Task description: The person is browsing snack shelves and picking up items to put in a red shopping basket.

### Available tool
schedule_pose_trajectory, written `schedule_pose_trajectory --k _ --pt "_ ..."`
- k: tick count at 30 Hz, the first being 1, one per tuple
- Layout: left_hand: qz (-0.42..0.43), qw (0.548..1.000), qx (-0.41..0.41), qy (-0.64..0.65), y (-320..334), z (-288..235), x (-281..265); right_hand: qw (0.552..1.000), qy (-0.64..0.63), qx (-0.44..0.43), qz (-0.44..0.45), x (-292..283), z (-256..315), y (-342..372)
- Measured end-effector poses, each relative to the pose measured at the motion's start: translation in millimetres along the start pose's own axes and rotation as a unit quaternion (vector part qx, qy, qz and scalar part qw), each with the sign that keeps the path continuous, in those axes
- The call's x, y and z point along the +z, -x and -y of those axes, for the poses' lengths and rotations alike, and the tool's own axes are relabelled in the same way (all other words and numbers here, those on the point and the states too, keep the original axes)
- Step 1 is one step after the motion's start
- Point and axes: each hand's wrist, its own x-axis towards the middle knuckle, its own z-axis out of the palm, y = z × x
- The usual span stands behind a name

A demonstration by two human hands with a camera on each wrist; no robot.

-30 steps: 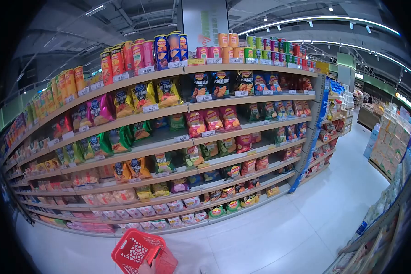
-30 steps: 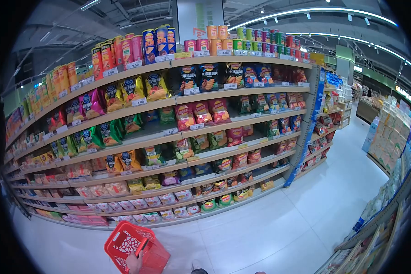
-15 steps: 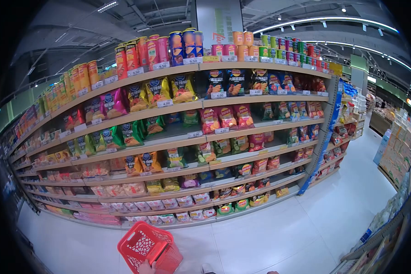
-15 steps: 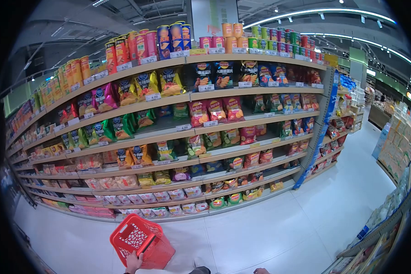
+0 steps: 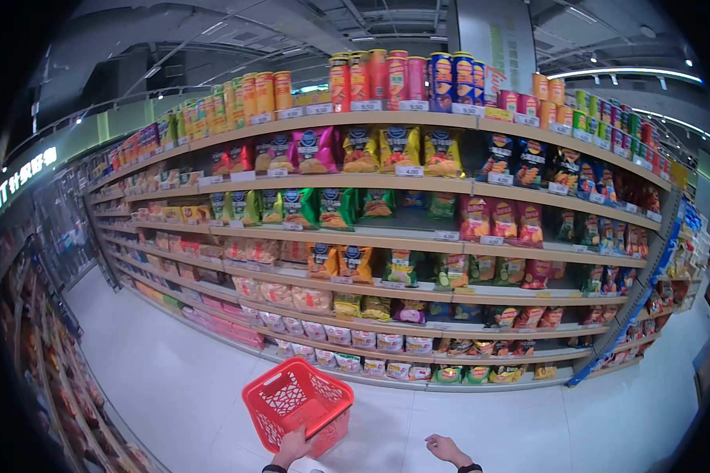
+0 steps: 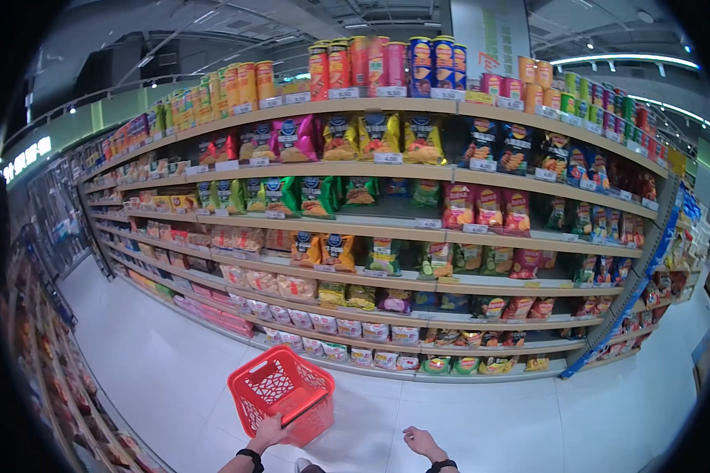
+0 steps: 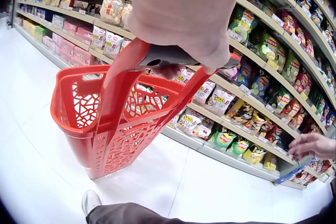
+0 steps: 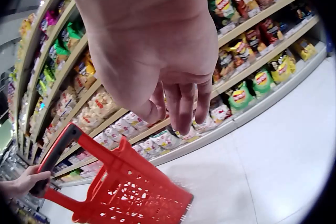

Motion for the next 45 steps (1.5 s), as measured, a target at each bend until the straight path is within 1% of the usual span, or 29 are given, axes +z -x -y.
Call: schedule_pose_trajectory --k 2,3,4,5,8,11,14,15,18,19,20,22,25,28,29,32,35,38,41,45 --pt "0.013 0.999 0.018 0.023 3.6 7.0 -1.2 0.998 0.006 -0.067 0.010 4.2 56.4 -28.5" --pt "-0.002 0.999 0.042 0.026 0.8 18.6 8.8 0.995 0.011 -0.100 0.020 10.0 83.5 -39.9" --pt "0.001 0.998 0.042 0.035 0.9 25.7 11.4 0.990 0.022 -0.132 0.039 16.6 112.4 -50.1" --pt "0.005 0.998 0.042 0.044 1.4 24.7 10.8 0.984 0.032 -0.164 0.058 26.9 136.8 -58.0" --pt "0.038 0.996 0.041 0.065 3.2 17.0 -1.8 0.959 0.066 -0.272 0.050 75.1 188.4 -85.8" --pt "0.079 0.992 0.035 0.096 -1.0 21.3 -0.9 0.970 0.105 -0.205 0.074 95.5 243.0 -90.7" --pt "0.107 0.983 0.044 0.143 -10.0 31.1 3.3 0.957 0.204 -0.171 0.111 123.3 254.6 -106.8" --pt "0.116 0.979 0.052 0.159 -13.3 35.1 6.0 0.958 0.224 -0.150 0.096 125.9 261.7 -108.5" --pt "0.142 0.972 0.095 0.158 -25.7 47.4 15.7 0.951 0.267 -0.123 0.097 118.8 275.5 -110.9" --pt "0.197 0.955 0.108 0.195 -30.3 52.0 10.8 0.947 0.274 -0.152 0.076 124.7 265.3 -118.4" --pt "0.217 0.946 0.102 0.220 -33.2 55.2 10.2 0.943 0.284 -0.156 0.077 127.5 255.8 -127.5" --pt "0.257 0.925 0.091 0.264 -38.9 60.0 8.5 0.937 0.300 -0.162 0.077 125.0 257.7 -136.6" --pt "0.258 0.918 0.088 0.289 -40.6 61.5 -13.5 0.938 0.310 -0.126 0.093 132.1 256.3 -159.3" --pt "0.149 0.951 0.117 0.243 -53.0 73.2 9.2 0.944 0.300 -0.112 0.076 140.0 260.0 -177.8" --pt "0.174 0.947 0.105 0.250 -50.7 70.5 -16.3 0.945 0.303 -0.102 0.075 129.4 293.0 -167.2" --pt "0.174 0.942 0.121 0.259 -63.1 78.6 -20.3 0.954 0.277 -0.099 0.054 137.4 299.9 -181.1" --pt "0.132 0.945 0.120 0.274 -62.6 84.6 -34.1 0.955 0.275 -0.099 0.046 141.8 310.3 -193.3" --pt "0.135 0.948 0.115 0.266 -72.4 94.9 -31.3 0.957 0.270 -0.102 0.041 145.4 324.9 -198.6" --pt "0.128 0.942 0.117 0.289 -79.7 108.7 -32.5 0.957 0.266 -0.105 0.047 153.9 324.0 -213.4" --pt "0.123 0.949 0.100 0.274 -90.0 127.9 -36.6 0.960 0.254 -0.106 0.056 162.7 342.8 -226.4"
